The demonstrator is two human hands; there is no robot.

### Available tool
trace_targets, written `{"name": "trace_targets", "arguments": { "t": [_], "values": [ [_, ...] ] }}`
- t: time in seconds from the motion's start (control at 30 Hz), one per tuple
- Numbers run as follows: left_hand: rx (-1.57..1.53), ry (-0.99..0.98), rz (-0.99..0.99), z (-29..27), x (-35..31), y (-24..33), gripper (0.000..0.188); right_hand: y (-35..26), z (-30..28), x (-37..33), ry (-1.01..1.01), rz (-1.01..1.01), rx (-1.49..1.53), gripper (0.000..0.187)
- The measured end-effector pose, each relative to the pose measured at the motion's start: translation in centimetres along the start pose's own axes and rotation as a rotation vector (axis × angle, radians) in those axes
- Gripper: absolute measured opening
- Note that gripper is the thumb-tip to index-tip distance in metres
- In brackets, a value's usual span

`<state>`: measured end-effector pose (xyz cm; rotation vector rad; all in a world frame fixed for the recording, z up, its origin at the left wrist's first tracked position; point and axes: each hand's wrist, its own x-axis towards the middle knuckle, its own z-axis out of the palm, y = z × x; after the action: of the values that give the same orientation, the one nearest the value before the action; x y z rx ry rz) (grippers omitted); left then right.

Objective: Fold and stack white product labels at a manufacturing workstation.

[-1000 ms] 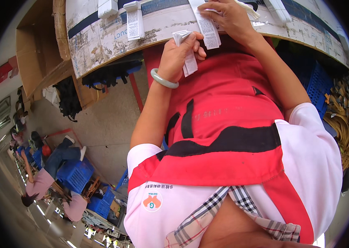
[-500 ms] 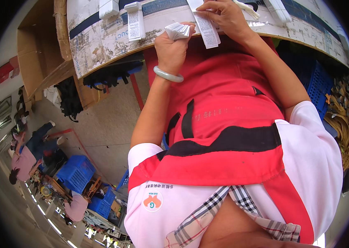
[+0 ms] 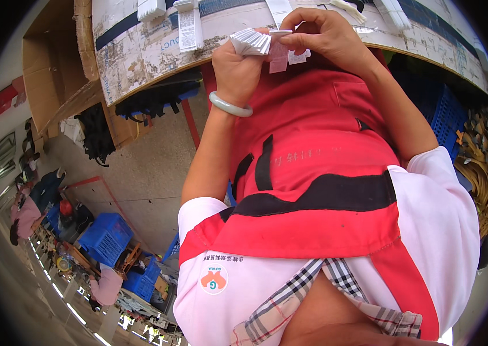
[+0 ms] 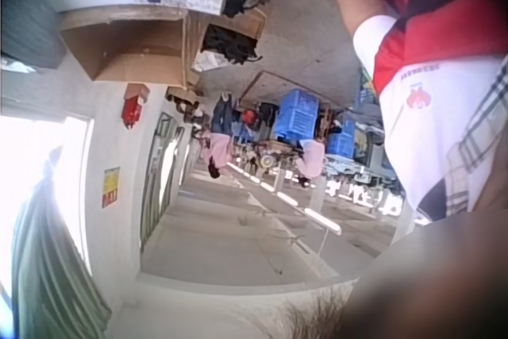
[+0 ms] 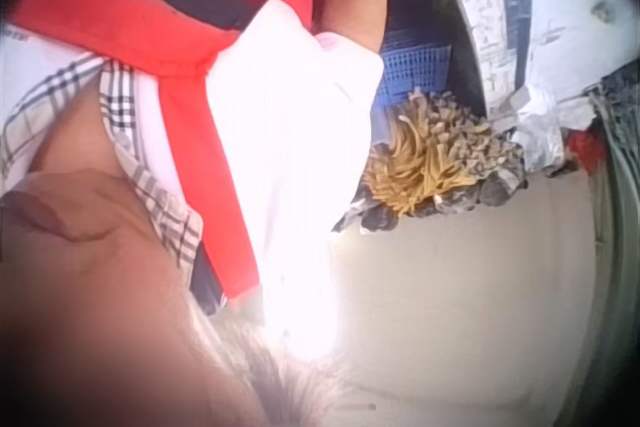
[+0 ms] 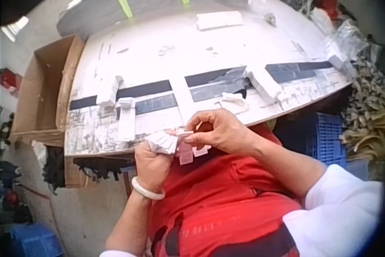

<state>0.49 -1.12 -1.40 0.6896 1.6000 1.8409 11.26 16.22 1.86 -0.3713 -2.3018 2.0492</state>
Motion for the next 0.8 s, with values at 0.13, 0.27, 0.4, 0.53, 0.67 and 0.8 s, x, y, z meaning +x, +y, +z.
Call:
{"name": "trace_targets", "arguments": {
  "t": [0.13,0.27,0.4,0.53,0.67,0.8],
  "values": [
    [0.016,0.019,-0.01,0.0,-0.4,-0.4,0.018,0.1,0.3,-0.1,-0.005,0.008,0.02,0.016],
    [0.014,0.014,0.035,-0.5,-0.4,-1.0,0.02,-0.8,0.6,-0.1,-0.013,0.021,0.025,0.015],
    [0.032,-0.023,0.055,-0.3,-0.5,-1.0,0.018,-0.4,0.5,-0.2,-0.009,-0.003,0.026,0.016],
    [-0.17,-0.055,-0.289,-0.3,-0.4,0.4,0.013,-0.7,-0.2,-0.2,-0.093,0.132,0.133,0.017],
    [-0.332,-0.047,-0.393,0.0,-0.6,0.3,0.018,-2.8,1.0,-1.1,-0.275,0.116,0.289,0.016],
    [-0.487,-0.299,-0.59,0.0,0.1,1.2,0.028,-0.1,1.9,0.0,0.053,0.041,0.077,0.021]
  ]
}}
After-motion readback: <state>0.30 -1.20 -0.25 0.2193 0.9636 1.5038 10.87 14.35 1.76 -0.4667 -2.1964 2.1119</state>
